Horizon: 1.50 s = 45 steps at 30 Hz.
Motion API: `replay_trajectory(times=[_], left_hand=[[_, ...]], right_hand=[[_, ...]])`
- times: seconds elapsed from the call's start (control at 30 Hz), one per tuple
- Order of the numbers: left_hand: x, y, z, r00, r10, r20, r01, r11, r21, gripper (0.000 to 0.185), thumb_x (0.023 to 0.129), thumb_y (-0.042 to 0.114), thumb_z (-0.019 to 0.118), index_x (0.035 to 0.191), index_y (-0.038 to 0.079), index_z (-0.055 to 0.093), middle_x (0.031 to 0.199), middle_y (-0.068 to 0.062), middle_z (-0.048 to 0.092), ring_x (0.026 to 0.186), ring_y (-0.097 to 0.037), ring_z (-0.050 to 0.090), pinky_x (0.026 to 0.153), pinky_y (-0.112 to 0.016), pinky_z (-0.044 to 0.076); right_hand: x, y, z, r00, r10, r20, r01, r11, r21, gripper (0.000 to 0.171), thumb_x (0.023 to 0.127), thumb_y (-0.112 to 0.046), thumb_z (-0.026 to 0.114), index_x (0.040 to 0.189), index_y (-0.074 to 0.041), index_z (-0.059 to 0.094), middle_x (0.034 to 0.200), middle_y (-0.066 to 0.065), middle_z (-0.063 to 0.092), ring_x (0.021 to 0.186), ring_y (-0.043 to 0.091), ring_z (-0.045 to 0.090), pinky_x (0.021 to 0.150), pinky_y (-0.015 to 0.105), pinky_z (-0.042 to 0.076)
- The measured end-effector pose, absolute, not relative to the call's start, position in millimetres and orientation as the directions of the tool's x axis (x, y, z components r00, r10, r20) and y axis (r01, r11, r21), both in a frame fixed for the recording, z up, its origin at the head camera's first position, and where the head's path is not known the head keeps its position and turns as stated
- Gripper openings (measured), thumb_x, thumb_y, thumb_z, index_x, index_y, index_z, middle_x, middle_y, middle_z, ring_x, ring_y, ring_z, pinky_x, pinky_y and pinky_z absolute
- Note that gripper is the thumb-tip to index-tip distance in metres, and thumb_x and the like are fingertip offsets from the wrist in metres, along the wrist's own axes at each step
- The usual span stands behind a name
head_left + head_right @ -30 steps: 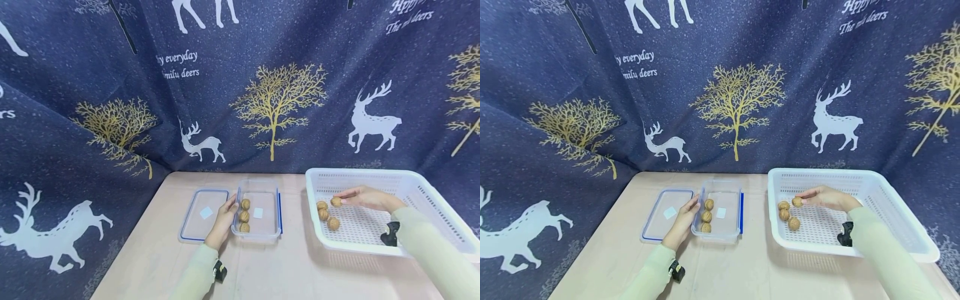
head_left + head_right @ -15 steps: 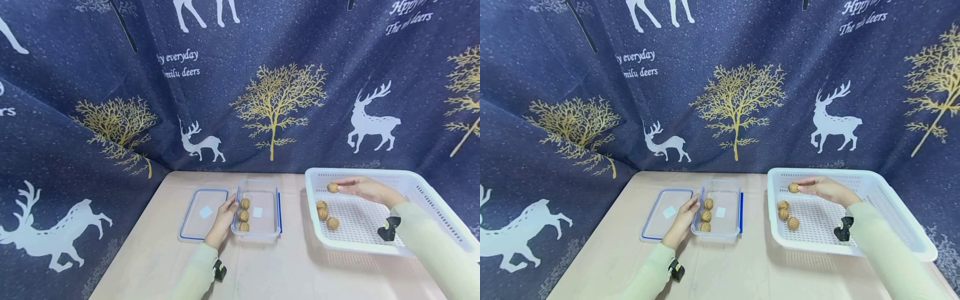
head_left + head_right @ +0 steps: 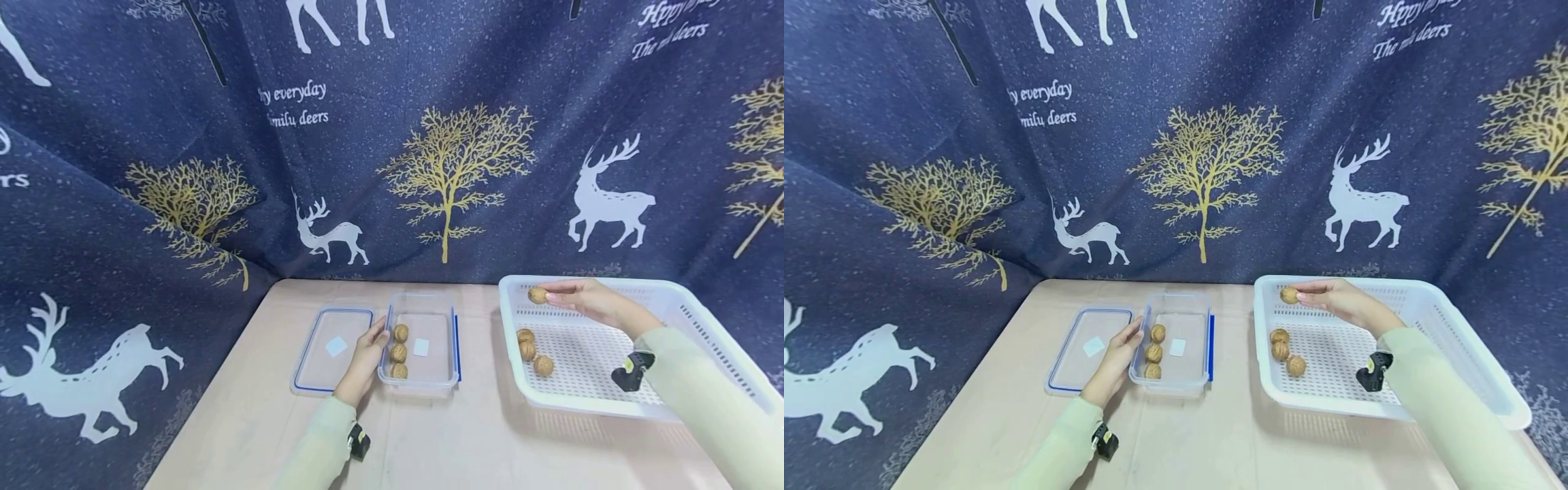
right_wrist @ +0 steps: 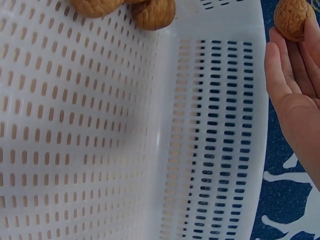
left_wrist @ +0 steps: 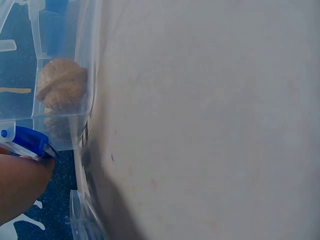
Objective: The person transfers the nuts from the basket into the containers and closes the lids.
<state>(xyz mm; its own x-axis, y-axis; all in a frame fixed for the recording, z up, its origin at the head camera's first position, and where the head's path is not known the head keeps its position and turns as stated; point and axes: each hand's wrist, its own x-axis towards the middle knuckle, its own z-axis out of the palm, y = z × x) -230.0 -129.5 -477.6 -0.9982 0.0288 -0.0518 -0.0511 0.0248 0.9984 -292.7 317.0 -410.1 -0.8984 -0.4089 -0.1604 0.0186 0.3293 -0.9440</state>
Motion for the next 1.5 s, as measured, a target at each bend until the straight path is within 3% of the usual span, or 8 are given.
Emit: replay_trajectory(times=[0.1,0.37,0.7,0.9,1.13,1.5], left_hand=[[-225.9,-129.1,-470.3,-0.998,0.038,-0.051,-0.05,0.031,0.998,0.047,0.099,0.004,0.043,0.144,-0.007,0.034,0.149,-0.028,0.03,0.14,-0.044,0.021,0.116,-0.053,0.016],[-241.7,-131.0,-497.8,-0.999,0.015,-0.051,-0.051,0.022,0.998,0.047,0.1,0.009,0.045,0.145,-0.001,0.036,0.151,-0.024,0.031,0.141,-0.041,0.022,0.116,-0.052,0.016],[-243.0,-131.0,-499.8,-0.999,0.001,-0.046,-0.046,0.023,0.999,0.046,0.1,0.009,0.045,0.145,0.0,0.038,0.151,-0.023,0.032,0.141,-0.04,0.024,0.117,-0.051,0.016],[-240.4,-132.3,-495.4,-0.998,0.019,-0.06,-0.059,0.013,0.998,0.047,0.1,0.01,0.046,0.145,0.0,0.037,0.151,-0.023,0.031,0.141,-0.041,0.022,0.117,-0.051,0.016],[-234.8,-132.4,-483.7,-0.998,0.036,-0.06,-0.059,0.014,0.998,0.047,0.1,0.005,0.044,0.144,-0.005,0.035,0.15,-0.027,0.03,0.141,-0.043,0.022,0.116,-0.053,0.016],[-242.3,-131.1,-497.5,-0.999,0.019,-0.028,-0.027,0.013,1.0,0.047,0.101,0.009,0.044,0.145,-0.003,0.035,0.151,-0.025,0.03,0.141,-0.042,0.022,0.117,-0.053,0.015]], right_hand=[[-290.9,313.3,-404.8,-0.903,-0.392,-0.173,0.029,0.346,-0.938,0.053,0.096,-0.021,0.059,0.14,0.003,0.043,0.114,-0.015,0.066,0.103,-0.004,0.057,0.113,0.061,0.018],[-286.6,302.8,-393.2,-0.916,-0.366,-0.162,0.043,0.312,-0.949,0.054,0.094,-0.021,0.062,0.14,0.002,0.045,0.112,-0.014,0.067,0.102,-0.003,0.058,0.113,0.065,0.012],[-287.7,287.2,-385.5,-0.934,-0.335,-0.125,0.027,0.284,-0.958,0.057,0.093,-0.025,0.063,0.14,0.0,0.045,0.107,-0.018,0.067,0.102,-0.004,0.057,0.114,0.062,0.014],[-288.6,273.1,-380.7,-0.938,-0.335,-0.09,0.026,0.189,-0.982,0.051,0.094,-0.019,0.063,0.139,-0.001,0.048,0.106,-0.019,0.067,0.103,-0.002,0.059,0.116,0.057,0.013],[-286.1,253.2,-372.2,-0.943,-0.324,-0.081,0.036,0.145,-0.989,0.058,0.093,-0.019,0.064,0.142,0.003,0.041,0.106,-0.02,0.066,0.104,-0.002,0.06,0.116,0.047,0.021],[-277.7,218.4,-361.1,-0.954,-0.291,-0.077,0.057,0.076,-0.995,0.063,0.091,-0.021,0.067,0.143,0.002,0.04,0.112,-0.016,0.065,0.107,-0.002,0.057,0.118,0.043,0.021]])
